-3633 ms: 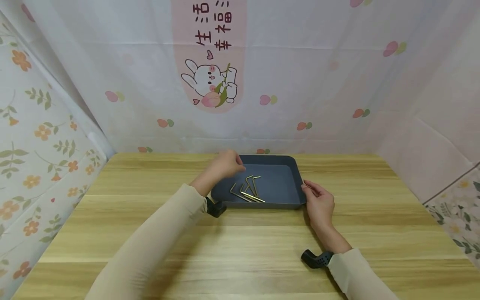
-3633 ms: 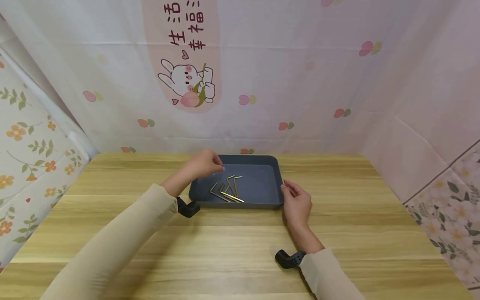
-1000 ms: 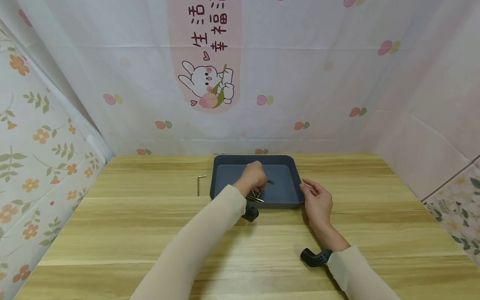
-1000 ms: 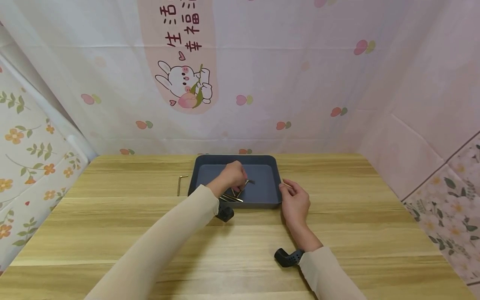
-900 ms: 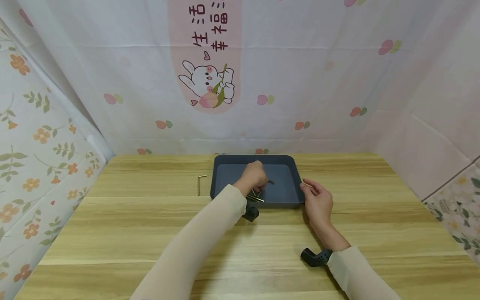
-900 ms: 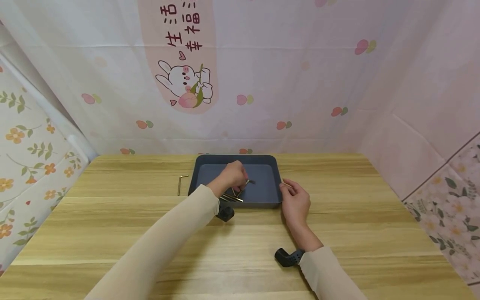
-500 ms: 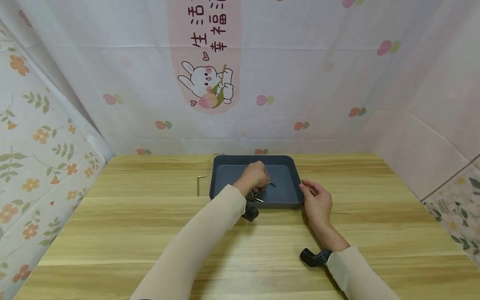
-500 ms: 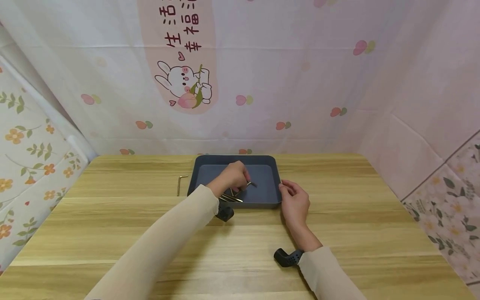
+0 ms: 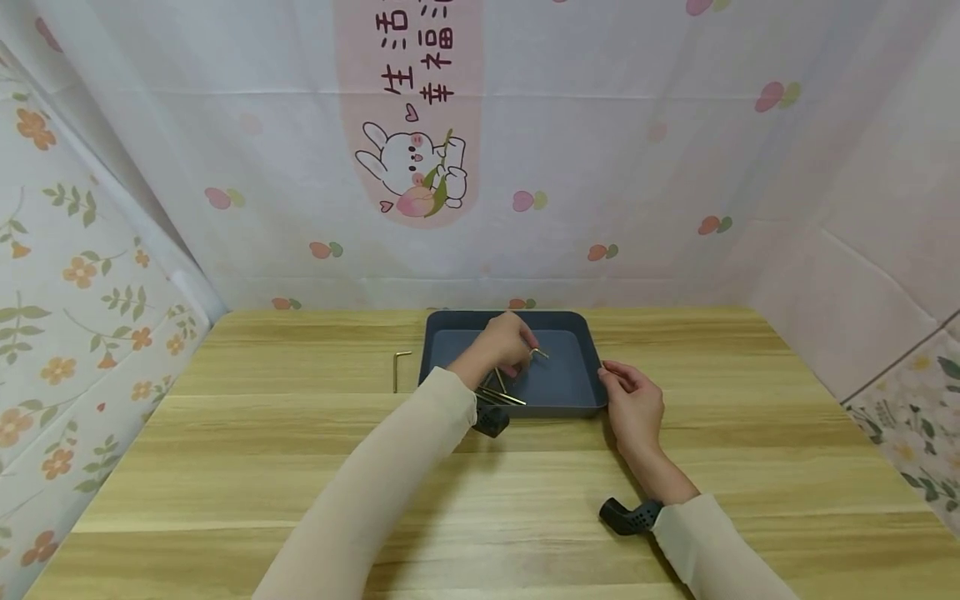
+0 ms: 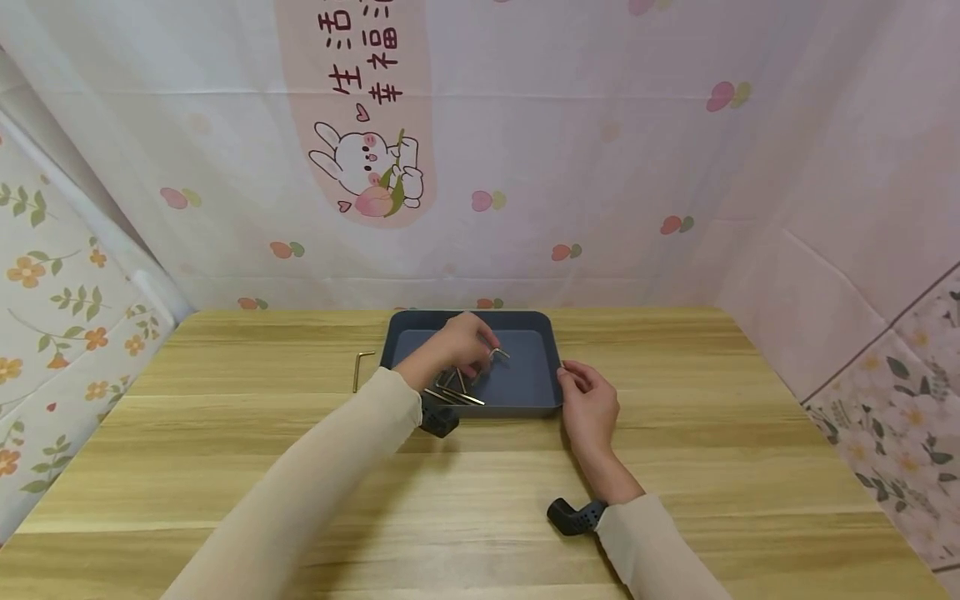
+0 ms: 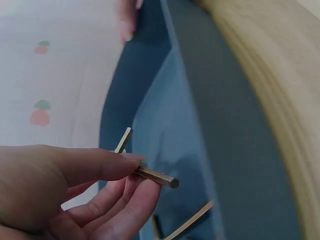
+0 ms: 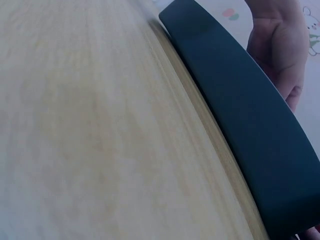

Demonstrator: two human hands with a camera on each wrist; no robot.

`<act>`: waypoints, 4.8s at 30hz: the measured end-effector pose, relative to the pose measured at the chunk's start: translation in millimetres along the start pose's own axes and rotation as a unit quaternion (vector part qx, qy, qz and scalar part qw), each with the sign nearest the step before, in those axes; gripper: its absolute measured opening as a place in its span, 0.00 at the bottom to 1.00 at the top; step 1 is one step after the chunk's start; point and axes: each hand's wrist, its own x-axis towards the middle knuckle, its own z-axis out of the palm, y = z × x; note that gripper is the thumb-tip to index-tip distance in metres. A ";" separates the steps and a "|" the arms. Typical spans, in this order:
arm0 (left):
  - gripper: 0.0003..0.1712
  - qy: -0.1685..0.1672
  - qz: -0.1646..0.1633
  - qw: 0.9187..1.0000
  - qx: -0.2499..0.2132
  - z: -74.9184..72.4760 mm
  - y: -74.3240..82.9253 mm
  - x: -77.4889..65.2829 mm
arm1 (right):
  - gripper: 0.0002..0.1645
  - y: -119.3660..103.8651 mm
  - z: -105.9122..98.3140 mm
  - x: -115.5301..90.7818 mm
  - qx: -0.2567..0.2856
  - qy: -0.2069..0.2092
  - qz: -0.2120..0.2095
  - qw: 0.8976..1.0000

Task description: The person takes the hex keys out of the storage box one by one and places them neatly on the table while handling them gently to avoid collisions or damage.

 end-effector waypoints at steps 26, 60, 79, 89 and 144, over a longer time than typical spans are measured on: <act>0.19 0.020 0.087 0.981 -0.174 -40.9 -43.8 -47.5 | 0.16 -0.6 0.8 -1.4 0.001 -0.002 0.002 1.000; 0.18 0.137 0.045 0.950 -0.275 -64.5 -102.0 -79.6 | 0.16 3.9 1.2 -2.0 -0.013 -0.003 -0.012 1.000; 0.19 0.207 0.009 0.948 -0.242 -79.4 -129.9 -82.7 | 0.16 0.3 1.7 -3.0 -0.019 0.003 -0.009 1.000; 0.19 0.231 -0.020 0.945 -0.230 -80.8 -145.9 -77.8 | 0.17 -2.1 1.2 -2.3 -0.004 -0.008 -0.009 1.000; 0.12 0.282 -0.087 0.954 -0.046 -64.9 -164.2 -64.5 | 0.17 0.1 1.2 -5.2 -0.020 -0.016 -0.013 1.000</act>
